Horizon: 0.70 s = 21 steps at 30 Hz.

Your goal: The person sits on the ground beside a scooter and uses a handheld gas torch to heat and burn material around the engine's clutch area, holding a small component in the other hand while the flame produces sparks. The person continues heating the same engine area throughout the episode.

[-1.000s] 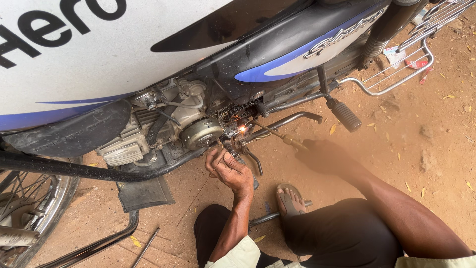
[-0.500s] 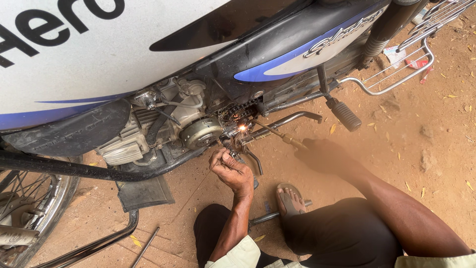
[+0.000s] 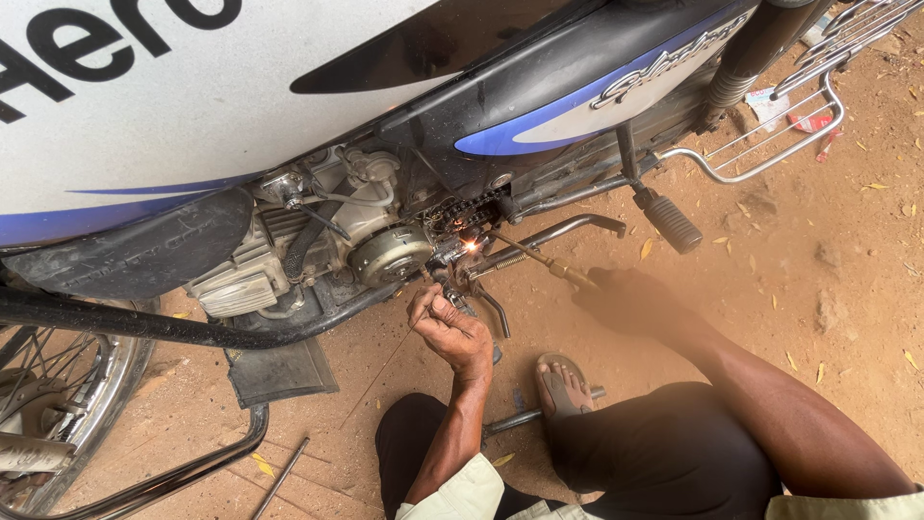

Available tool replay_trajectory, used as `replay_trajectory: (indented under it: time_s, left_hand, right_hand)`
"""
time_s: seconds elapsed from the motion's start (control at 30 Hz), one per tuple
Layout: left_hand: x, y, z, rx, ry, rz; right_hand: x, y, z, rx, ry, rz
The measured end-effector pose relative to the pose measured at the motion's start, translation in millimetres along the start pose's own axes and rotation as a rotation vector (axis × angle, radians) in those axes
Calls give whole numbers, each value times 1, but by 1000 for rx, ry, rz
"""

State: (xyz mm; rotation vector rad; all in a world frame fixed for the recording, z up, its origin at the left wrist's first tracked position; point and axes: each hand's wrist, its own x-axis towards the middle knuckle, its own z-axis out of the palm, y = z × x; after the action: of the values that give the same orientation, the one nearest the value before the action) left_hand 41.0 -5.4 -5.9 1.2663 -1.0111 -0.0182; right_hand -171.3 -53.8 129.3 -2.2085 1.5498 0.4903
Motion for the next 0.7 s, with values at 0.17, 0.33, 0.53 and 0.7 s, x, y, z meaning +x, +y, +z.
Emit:
replay_trajectory:
  time_s: [0.17,0.33,0.53,0.7]
  left_hand:
    - [2,2,0,74,17,43]
    - [2,3,1,110,19,27]
    - [1,3,0,92,13,30]
    - [1,2,1,89,23,24]
  right_hand:
    - [0,1,0,10,-4,12]
    - [0,2,0,-21,56,-53]
    - [-1,1,-3,77,-2,43]
    - [1,3,0,65,-10,56]
